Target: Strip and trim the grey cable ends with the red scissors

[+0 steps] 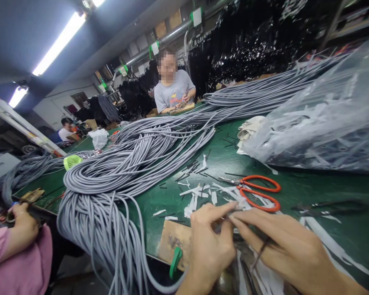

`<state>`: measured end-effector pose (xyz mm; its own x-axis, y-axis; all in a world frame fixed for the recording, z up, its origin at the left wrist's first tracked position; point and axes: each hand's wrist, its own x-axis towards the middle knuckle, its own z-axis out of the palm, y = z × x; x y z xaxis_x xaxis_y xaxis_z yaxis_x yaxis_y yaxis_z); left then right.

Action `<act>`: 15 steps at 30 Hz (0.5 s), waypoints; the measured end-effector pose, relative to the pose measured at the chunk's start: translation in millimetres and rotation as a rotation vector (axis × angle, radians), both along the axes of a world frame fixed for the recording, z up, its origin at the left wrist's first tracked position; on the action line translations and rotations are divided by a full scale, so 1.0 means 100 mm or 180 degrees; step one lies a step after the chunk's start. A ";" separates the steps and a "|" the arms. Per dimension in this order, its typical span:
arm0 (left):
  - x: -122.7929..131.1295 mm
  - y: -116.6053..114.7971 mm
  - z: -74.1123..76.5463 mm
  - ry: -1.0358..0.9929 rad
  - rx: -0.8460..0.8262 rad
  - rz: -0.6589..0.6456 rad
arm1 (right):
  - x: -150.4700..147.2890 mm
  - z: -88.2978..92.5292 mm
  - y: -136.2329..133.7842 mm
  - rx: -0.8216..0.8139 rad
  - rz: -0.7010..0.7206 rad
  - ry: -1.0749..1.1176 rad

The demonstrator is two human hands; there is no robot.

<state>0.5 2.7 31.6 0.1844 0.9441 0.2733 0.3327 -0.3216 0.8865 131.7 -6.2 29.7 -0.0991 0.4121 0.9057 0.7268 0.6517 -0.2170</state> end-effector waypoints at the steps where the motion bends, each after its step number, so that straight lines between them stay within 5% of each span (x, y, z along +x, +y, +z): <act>1: 0.00 0.00 0.01 -0.0105 0.0020 -0.0025 | 0.01 0.01 -0.01 -0.0117 0.0092 0.0130; 6: 0.02 0.02 0.08 -0.0819 -0.0388 0.0227 | 0.04 0.07 0.00 -0.0895 0.0153 0.0889; 15: 0.04 0.06 0.13 -0.1725 -0.1449 0.0072 | 0.03 0.14 0.04 -0.1428 0.0697 0.1364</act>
